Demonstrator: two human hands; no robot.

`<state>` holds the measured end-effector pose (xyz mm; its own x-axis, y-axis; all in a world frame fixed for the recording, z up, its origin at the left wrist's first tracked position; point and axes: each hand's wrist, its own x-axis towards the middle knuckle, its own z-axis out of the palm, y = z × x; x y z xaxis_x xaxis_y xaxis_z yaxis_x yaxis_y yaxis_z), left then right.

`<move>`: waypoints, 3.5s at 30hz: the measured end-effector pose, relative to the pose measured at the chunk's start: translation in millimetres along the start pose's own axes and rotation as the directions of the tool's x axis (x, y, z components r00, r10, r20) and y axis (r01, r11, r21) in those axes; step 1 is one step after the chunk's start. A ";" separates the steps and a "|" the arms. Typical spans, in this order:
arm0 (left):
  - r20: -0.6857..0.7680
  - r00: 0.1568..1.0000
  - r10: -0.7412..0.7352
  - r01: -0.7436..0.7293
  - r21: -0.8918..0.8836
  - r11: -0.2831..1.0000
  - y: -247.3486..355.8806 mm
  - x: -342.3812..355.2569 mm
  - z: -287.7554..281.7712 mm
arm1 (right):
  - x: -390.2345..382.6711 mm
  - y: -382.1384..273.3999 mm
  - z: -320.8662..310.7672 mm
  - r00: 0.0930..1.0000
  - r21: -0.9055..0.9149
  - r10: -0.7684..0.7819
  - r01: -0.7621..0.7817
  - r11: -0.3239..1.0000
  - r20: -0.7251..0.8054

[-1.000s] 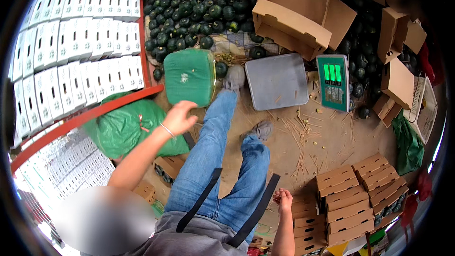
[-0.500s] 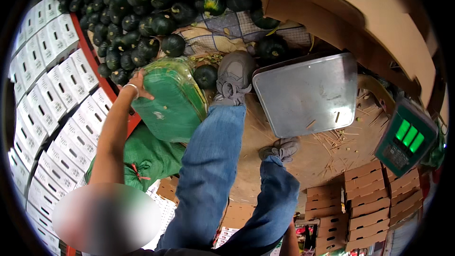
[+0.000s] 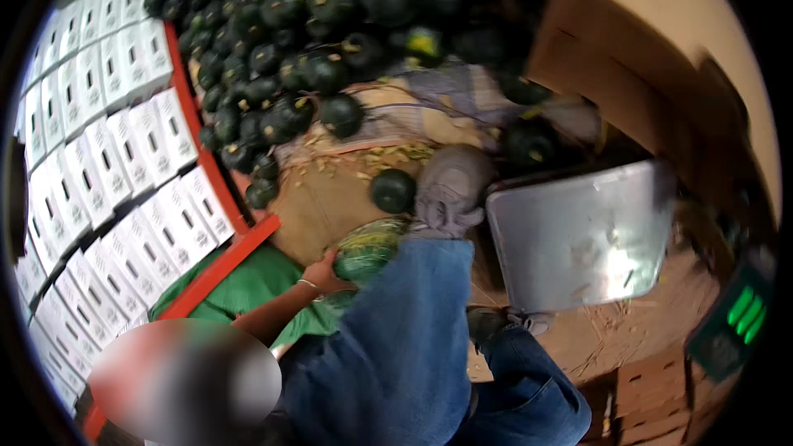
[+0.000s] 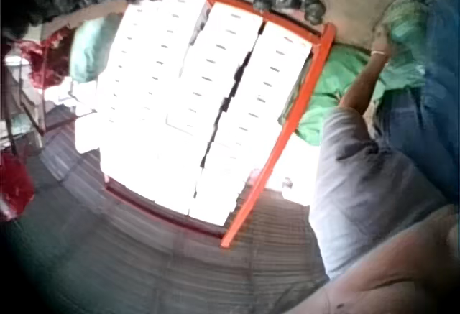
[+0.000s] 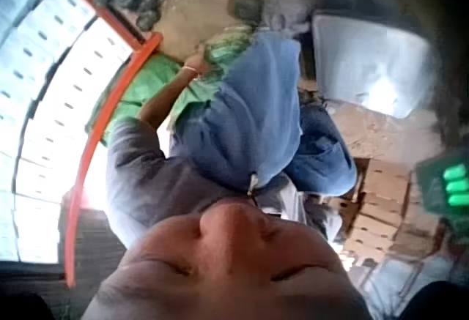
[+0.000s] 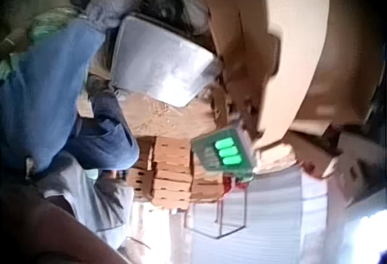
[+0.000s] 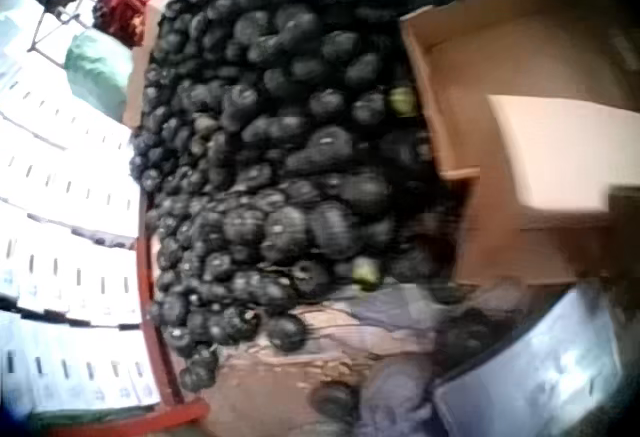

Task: The person picks up squashes from a large pile, trims their stems with shears, and places them into cardboard boxes.

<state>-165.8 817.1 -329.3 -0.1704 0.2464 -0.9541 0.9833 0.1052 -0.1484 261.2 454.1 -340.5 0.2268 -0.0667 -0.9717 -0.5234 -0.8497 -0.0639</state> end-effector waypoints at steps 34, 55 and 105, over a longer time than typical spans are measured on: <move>0.086 0.779 0.621 -0.537 -0.422 0.731 329.2 72.1 17.2 | 161.9 -125.6 17.2 0.744 0.735 -0.486 0.625 0.264 -0.458; 0.577 0.753 0.318 -0.540 0.264 0.799 263.8 -37.8 -42.3 | 50.2 263.7 27.6 0.769 0.090 -0.116 0.220 0.971 -0.629; 0.311 -0.288 0.906 -0.368 0.837 -0.404 602.8 -207.9 -97.2 | 55.0 172.2 73.6 0.459 0.579 0.476 0.110 0.808 -0.750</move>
<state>456.1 922.9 -195.1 0.9596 -0.2750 0.0594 -0.2813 -0.9399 0.1934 123.1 342.6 -421.7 0.4713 -0.8274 -0.3056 -0.8737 -0.3905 -0.2901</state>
